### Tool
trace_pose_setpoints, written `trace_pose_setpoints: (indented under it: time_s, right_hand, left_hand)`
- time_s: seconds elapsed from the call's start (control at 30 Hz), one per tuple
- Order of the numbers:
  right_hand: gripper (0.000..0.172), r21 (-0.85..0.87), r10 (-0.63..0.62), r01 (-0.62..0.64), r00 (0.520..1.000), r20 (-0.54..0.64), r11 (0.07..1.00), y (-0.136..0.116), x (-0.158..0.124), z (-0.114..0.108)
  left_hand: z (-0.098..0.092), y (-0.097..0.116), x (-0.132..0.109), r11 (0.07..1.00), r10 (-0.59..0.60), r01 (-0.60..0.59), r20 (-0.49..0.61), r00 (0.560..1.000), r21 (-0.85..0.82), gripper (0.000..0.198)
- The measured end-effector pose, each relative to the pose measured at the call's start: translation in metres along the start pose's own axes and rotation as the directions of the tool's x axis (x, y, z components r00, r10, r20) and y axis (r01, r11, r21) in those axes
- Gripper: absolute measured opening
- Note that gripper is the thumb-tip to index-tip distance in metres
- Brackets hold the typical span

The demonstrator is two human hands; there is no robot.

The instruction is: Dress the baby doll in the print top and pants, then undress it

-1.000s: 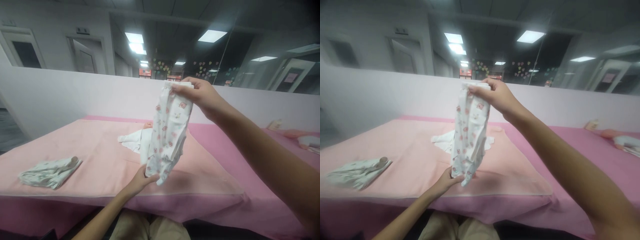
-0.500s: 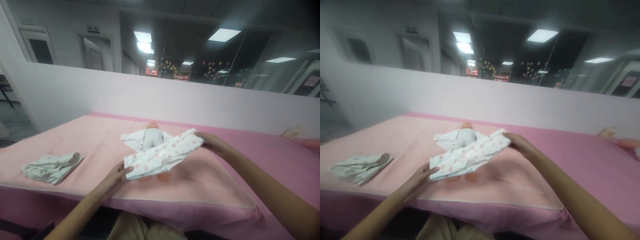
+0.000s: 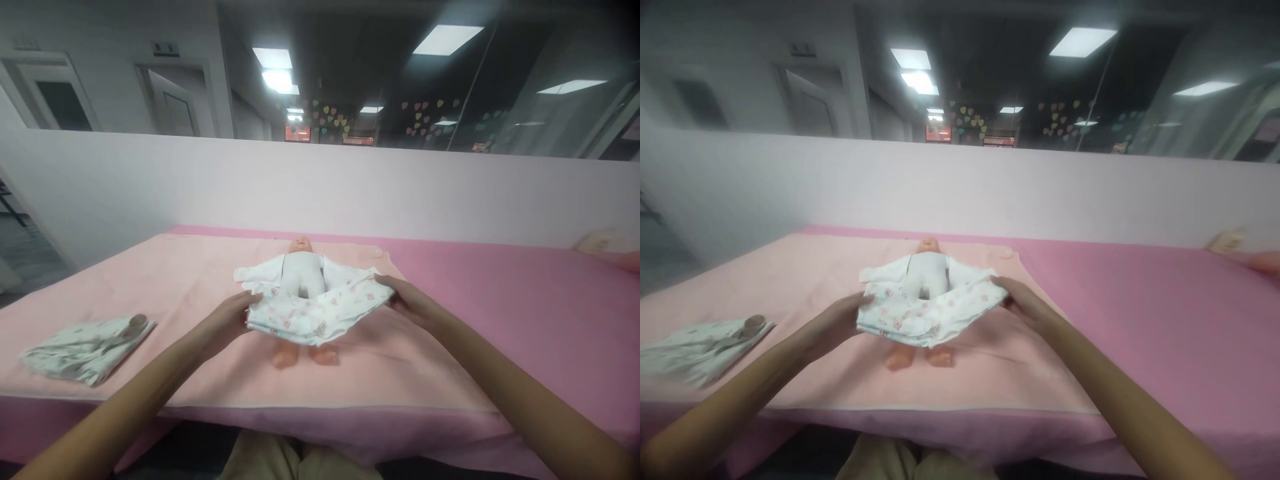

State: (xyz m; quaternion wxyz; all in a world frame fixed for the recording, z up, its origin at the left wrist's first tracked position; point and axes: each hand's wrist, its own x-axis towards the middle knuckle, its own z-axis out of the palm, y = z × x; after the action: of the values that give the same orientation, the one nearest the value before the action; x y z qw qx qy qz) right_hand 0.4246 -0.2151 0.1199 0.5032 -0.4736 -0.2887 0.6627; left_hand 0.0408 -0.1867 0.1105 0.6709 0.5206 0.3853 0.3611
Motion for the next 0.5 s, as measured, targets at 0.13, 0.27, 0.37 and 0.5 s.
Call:
trace_pose_setpoints:
  time_s: [0.13,0.27,0.37,0.5]
  right_hand:
    - [0.027,-0.127,-0.140,0.145,0.989,0.052,0.981,0.001,-0.007,0.017]
    - [0.037,-0.282,-0.254,0.284,0.957,0.139,0.916,0.005,-0.018,0.039]
    - [0.044,-0.294,-0.271,0.322,0.941,0.202,0.900,0.009,-0.027,0.061]
    - [0.047,-0.279,-0.278,0.329,0.938,0.209,0.902,0.015,-0.041,0.092]
  left_hand:
    - [0.027,0.014,0.005,0.998,0.035,-0.038,0.065,0.997,0.041,0.049]
    - [0.056,0.024,0.013,0.992,0.057,-0.068,0.102,0.993,0.105,0.042]
    - [0.079,0.033,0.018,0.991,0.071,-0.080,0.080,0.994,0.112,0.041]
    - [0.108,0.043,0.018,0.996,0.076,-0.081,0.115,0.990,0.038,0.037]
